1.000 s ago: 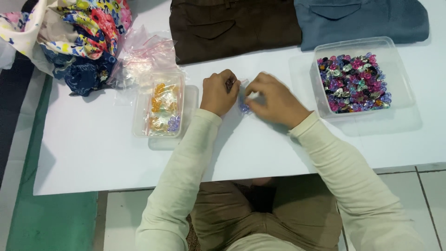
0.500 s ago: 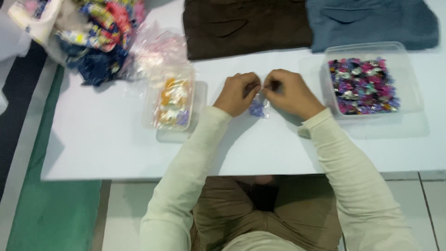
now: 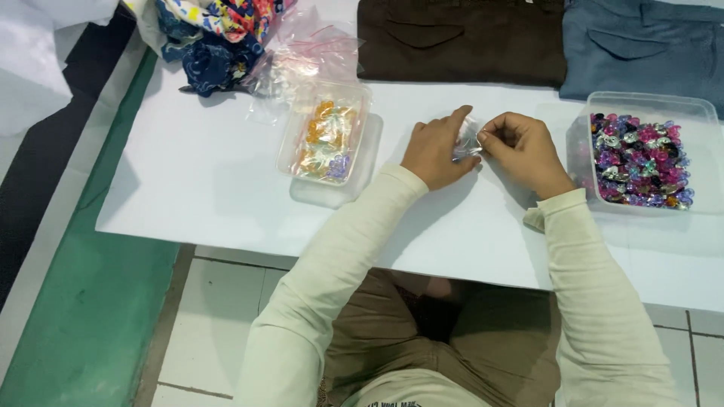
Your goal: Package small colorful beads into plastic bags
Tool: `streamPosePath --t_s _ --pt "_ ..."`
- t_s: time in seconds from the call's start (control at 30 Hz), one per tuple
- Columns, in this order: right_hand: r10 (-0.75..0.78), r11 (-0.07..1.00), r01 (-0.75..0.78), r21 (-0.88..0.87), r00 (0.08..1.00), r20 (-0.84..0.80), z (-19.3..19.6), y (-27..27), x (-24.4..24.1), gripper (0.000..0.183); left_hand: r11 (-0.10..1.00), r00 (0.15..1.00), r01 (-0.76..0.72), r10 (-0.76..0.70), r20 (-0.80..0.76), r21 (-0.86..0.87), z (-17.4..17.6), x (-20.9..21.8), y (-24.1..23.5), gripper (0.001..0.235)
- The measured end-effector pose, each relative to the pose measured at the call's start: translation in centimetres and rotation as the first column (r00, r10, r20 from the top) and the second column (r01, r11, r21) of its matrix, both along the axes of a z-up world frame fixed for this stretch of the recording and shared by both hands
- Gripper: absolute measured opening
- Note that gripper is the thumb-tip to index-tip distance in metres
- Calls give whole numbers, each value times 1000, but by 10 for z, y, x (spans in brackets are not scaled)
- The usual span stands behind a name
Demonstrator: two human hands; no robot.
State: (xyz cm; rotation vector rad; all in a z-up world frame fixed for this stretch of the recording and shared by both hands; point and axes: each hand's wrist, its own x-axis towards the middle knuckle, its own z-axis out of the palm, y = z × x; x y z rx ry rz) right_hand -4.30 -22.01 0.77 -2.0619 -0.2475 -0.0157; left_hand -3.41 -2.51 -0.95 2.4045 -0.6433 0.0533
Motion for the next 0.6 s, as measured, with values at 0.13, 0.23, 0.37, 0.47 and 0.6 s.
streamPosePath --t_s 0.13,0.23,0.37,0.47,0.6 --pt "9 1000 -9 -3 1000 3 -5 0 0 2 1000 1000 -10 9 -30 -8 5 -7 -1 81" --pt "-7 997 2 71 998 65 -5 -5 0 2 999 1000 -29 29 -4 -20 7 -11 3 83" --pt "25 994 -36 101 994 104 13 -4 -8 2 966 999 -34 24 -42 -257 20 -21 12 86" --pt "92 992 -101 76 989 117 37 10 -17 3 928 999 -8 26 44 -373 36 -26 21 72" --pt "163 986 -167 22 978 128 60 31 -30 5 946 993 73 -38 113 -317 52 -29 34 26"
